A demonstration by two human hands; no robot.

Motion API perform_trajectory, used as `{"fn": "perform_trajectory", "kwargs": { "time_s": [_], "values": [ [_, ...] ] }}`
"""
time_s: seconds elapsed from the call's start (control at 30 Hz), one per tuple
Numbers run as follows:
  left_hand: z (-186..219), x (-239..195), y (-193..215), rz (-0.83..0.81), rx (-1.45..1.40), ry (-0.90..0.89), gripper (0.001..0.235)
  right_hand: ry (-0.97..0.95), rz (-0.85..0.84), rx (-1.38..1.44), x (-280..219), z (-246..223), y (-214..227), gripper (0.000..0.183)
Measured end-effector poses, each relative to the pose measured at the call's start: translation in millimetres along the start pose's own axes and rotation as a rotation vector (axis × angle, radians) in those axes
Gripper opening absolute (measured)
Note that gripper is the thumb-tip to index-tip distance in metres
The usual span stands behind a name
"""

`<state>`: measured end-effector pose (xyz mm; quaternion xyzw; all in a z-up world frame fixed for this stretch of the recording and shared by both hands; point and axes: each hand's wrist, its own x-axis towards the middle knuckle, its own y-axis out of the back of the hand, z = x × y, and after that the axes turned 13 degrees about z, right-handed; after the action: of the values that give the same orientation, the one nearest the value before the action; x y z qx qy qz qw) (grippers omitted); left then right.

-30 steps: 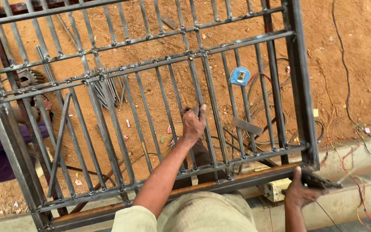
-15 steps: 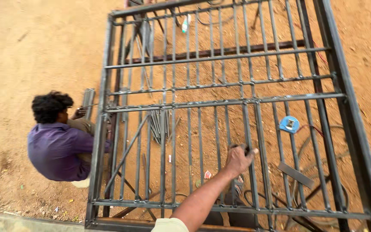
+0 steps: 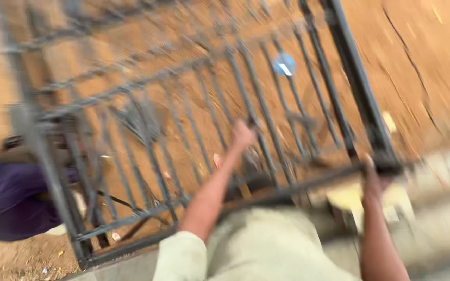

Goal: The person measures and welds metal bars onto a gate frame using a tape measure and a welding torch. They repeatedly measure spacing, position the bars, and apply welds to secure them to the frame.

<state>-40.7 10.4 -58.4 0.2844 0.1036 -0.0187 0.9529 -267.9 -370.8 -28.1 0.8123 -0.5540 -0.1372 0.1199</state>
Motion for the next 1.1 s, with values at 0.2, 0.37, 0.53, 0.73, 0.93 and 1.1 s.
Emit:
{"fn": "perform_trajectory", "kwargs": {
  "time_s": [0.2, 0.37, 0.53, 0.73, 0.93, 1.1],
  "values": [
    [23.3, 0.4, 28.0, 0.002, 0.112, -0.089, 0.041, 0.022, 0.058, 0.26, 6.9, 38.6, 12.8, 0.107],
    [35.6, -13.6, 34.8, -0.037, 0.088, -0.181, 0.035, 0.022, 0.047, 0.255, -2.8, 27.9, 18.3, 0.103],
    [65.5, -44.7, 50.9, -0.189, 0.179, 0.007, 0.051, 0.038, -0.053, 0.3, -7.3, 16.4, 24.4, 0.098],
    [68.0, -102.7, 39.3, -0.197, 0.012, -0.057, 0.064, 0.055, -0.072, 0.241, -4.0, 18.8, 26.4, 0.089],
    [63.9, -115.9, 34.4, -0.22, 0.126, 0.068, 0.072, 0.068, 0.087, -0.117, -9.5, 13.8, 20.5, 0.09],
    [59.9, -118.2, 29.6, -0.198, 0.072, 0.046, 0.08, 0.091, 0.244, -0.341, -18.8, 2.9, 10.5, 0.1]
  ]
}}
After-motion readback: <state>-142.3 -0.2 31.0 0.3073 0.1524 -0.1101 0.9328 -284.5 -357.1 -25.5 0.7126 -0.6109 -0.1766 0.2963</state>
